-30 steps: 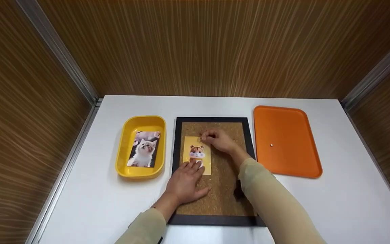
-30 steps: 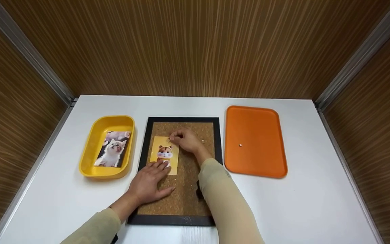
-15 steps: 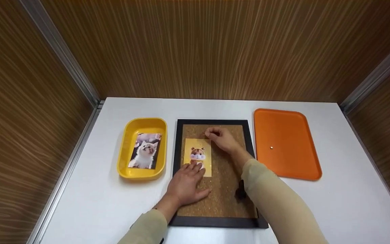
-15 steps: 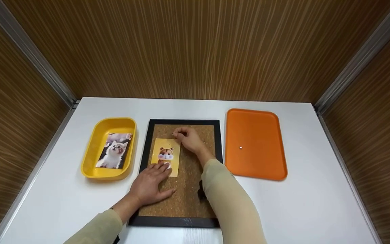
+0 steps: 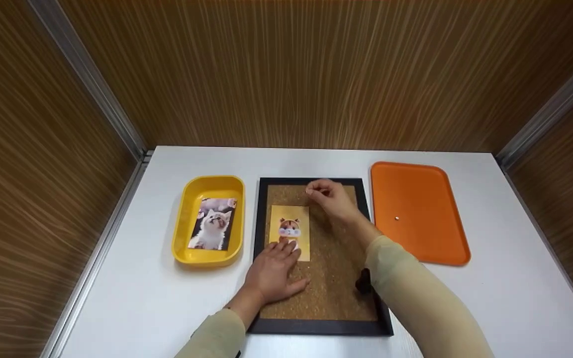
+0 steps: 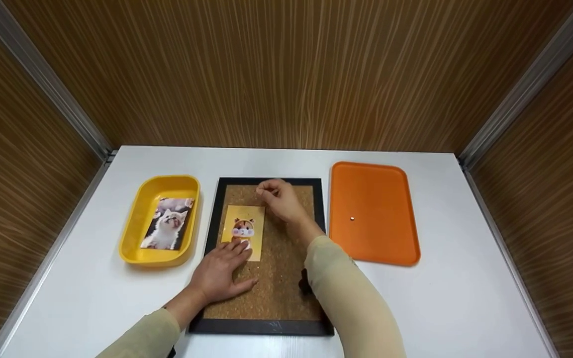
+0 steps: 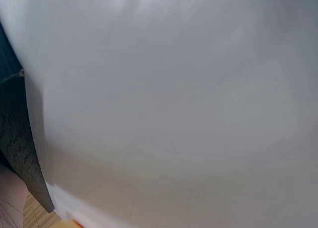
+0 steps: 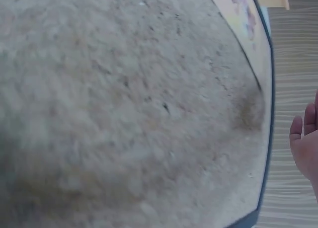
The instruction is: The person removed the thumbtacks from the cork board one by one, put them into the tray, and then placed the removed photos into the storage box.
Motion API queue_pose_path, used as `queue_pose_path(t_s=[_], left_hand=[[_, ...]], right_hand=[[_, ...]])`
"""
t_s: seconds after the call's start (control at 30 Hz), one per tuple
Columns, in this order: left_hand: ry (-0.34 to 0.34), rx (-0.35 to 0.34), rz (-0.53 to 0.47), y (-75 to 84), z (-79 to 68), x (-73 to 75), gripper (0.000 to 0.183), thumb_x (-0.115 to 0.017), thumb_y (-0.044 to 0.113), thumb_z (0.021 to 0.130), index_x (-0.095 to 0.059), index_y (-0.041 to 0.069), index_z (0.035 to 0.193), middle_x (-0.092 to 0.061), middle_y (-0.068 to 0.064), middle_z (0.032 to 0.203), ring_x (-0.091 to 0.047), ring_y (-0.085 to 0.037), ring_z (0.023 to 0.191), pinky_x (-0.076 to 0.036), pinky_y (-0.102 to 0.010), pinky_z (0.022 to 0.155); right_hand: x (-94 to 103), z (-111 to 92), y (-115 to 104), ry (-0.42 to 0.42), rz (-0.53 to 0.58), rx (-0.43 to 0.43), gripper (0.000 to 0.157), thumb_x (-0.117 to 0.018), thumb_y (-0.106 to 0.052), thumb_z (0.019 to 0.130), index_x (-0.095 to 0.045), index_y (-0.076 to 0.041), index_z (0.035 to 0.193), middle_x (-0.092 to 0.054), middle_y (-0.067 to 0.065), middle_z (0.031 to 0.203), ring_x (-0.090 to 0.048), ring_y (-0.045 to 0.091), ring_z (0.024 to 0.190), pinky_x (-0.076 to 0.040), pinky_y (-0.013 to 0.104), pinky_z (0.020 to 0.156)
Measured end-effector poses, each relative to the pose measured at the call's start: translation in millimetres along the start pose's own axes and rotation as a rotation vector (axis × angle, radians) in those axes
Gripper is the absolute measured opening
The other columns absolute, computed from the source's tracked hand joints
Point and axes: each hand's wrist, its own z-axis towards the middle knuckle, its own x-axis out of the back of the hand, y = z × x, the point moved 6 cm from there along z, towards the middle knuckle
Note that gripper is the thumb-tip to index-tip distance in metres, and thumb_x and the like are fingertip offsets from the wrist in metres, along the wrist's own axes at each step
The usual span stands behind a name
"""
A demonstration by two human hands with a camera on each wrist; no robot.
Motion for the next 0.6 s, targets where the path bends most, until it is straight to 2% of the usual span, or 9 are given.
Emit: queue_pose_path(t_s=[0.13, 0.37, 0.6], left_hand=[[0.002, 0.003, -0.013, -0.1, -0.1, -0.9, 0.078, -0.04, 0.073, 0.088, -0.055, 0.017, 0.139, -0.044, -0.004, 0.149, -0.035, -0.025, 0.14, -0.03, -0.043, 0.113], [-0.023, 0.02, -0.036, -1.0, 0.2, -3.0, 0.079, -0.038, 0.074, 0.088, -0.053, 0.018, 0.14, -0.042, -0.003, 0.151, -0.033, -0.024, 0.142, -0.027, -0.043, 0.115], [-0.013, 0.01, -0.017, 0.0, 0.8, -1.1, 0.08, -0.038, 0.075, 0.087, -0.053, 0.017, 0.14, -0.042, -0.004, 0.151, -0.034, -0.026, 0.141, -0.028, -0.043, 0.114]], right_hand=[[8.9, -5, -17, -0.01, -0.04, 0.051, 0.017, -0.062, -0.02, 0.096, -0.069, -0.006, 0.104, -0.063, 0.008, 0.103, -0.055, 0.026, 0.09, -0.05, 0.031, 0.072], [25.8, -22, -55, -0.016, -0.047, 0.107, 0.015, -0.06, -0.008, 0.096, -0.066, 0.004, 0.102, -0.06, 0.015, 0.104, -0.054, 0.023, 0.089, -0.049, 0.027, 0.072], [49.1, -30, -62, 0.025, -0.038, 0.121, 0.017, -0.061, -0.007, 0.095, -0.067, 0.008, 0.1, -0.059, 0.017, 0.107, -0.05, 0.021, 0.094, -0.047, 0.024, 0.076]])
